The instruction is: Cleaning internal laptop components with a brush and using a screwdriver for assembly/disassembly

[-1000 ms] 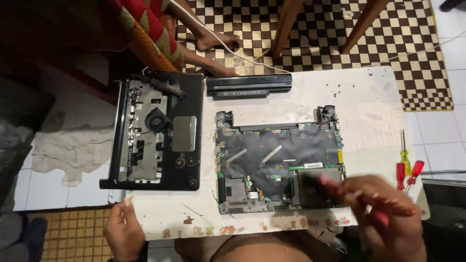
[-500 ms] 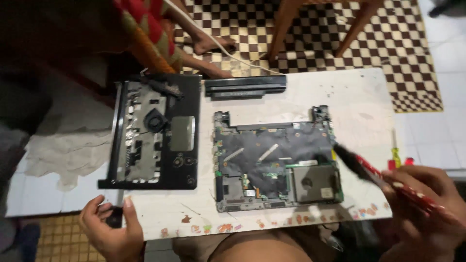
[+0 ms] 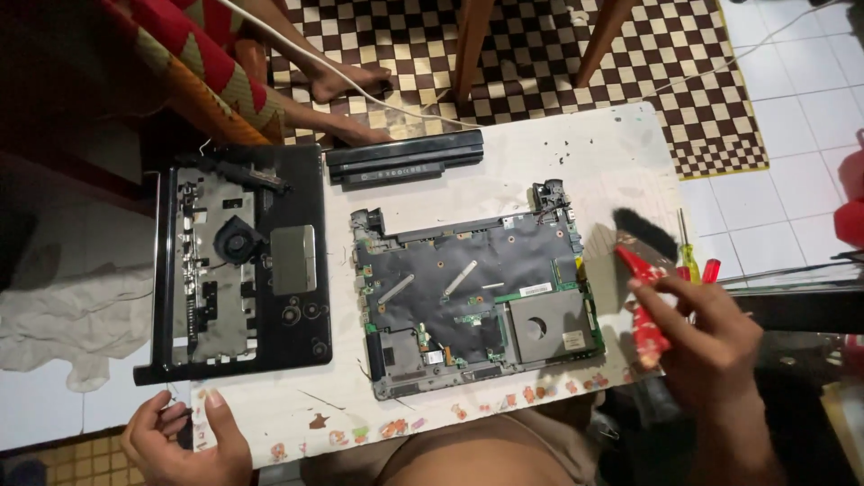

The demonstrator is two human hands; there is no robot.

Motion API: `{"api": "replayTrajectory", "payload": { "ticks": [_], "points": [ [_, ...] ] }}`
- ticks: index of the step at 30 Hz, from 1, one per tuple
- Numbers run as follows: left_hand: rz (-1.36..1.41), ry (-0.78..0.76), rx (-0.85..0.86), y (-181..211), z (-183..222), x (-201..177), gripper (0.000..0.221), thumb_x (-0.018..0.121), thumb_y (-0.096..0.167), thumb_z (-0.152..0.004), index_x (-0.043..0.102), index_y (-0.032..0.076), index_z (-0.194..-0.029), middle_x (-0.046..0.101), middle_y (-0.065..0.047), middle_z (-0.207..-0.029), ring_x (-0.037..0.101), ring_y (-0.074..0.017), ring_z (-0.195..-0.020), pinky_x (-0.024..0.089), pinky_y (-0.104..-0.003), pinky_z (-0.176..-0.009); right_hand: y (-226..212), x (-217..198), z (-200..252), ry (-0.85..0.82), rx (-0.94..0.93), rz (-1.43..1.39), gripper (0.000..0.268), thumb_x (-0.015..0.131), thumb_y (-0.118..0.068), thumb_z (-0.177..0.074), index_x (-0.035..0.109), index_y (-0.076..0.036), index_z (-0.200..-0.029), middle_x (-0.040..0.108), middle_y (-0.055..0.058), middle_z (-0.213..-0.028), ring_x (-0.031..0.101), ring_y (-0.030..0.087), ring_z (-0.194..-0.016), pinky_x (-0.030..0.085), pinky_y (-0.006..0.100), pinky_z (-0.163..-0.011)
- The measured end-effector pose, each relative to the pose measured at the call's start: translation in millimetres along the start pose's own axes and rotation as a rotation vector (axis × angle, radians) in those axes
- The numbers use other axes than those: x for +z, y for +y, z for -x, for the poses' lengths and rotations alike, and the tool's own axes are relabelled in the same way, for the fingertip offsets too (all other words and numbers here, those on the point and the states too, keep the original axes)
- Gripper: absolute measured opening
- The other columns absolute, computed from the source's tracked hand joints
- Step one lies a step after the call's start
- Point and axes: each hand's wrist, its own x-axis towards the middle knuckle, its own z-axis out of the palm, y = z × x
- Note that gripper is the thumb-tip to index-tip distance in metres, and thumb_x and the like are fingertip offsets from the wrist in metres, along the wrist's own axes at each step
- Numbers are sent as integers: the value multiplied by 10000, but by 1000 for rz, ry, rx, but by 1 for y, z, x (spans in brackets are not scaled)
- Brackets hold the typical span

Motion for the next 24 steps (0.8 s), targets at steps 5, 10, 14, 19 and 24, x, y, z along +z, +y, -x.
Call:
{"api": "replayTrajectory", "payload": {
  "ticks": [5,10,14,19,24],
  "points": [
    [-34,-6,-15,-5,4,3,396,715,101,-1108,586,-191,-1342,548,-307,-1232,577,-369,-932,497,-447,-826,-16,-7,-21,-93,-91,-18,226,701,6,-995,762,-64,-1201,721,194,-1109,641,319,-822,534,443,-765],
    [-16,2,-9,-8,5,6,380,742,78,-1086,608,-180,-1332,568,-283,-1196,580,-353,-954,494,-428,-834,-9,-6,-9,-172,-84,-86,326,758,-23,-958,713,-97,-1273,682,173,-1130,680,303,-925,555,402,-775],
    [-21,-37,-48,-1,4,5,378,735,55,-1084,585,-187,-1334,532,-295,-1209,563,-362,-957,511,-452,-874,-2,-6,6,-261,-65,-10,458,765,-44,-933,679,-257,-1330,702,109,-1231,721,244,-974,496,328,-621],
    [-2,-54,-40,8,2,3,370,705,41,-1094,565,-207,-1329,517,-325,-1226,585,-402,-991,542,-489,-893,3,-5,17,-354,-58,68,478,805,-168,-889,654,-370,-1295,694,23,-1232,705,206,-895,475,324,-526],
    [25,-31,-59,5,0,5,401,704,57,-1025,578,-165,-1334,563,-300,-1190,597,-395,-987,514,-466,-910,8,-7,29,-505,32,90,585,768,-154,-804,635,-422,-1307,640,-28,-1378,706,193,-1000,506,342,-549]
  ]
}}
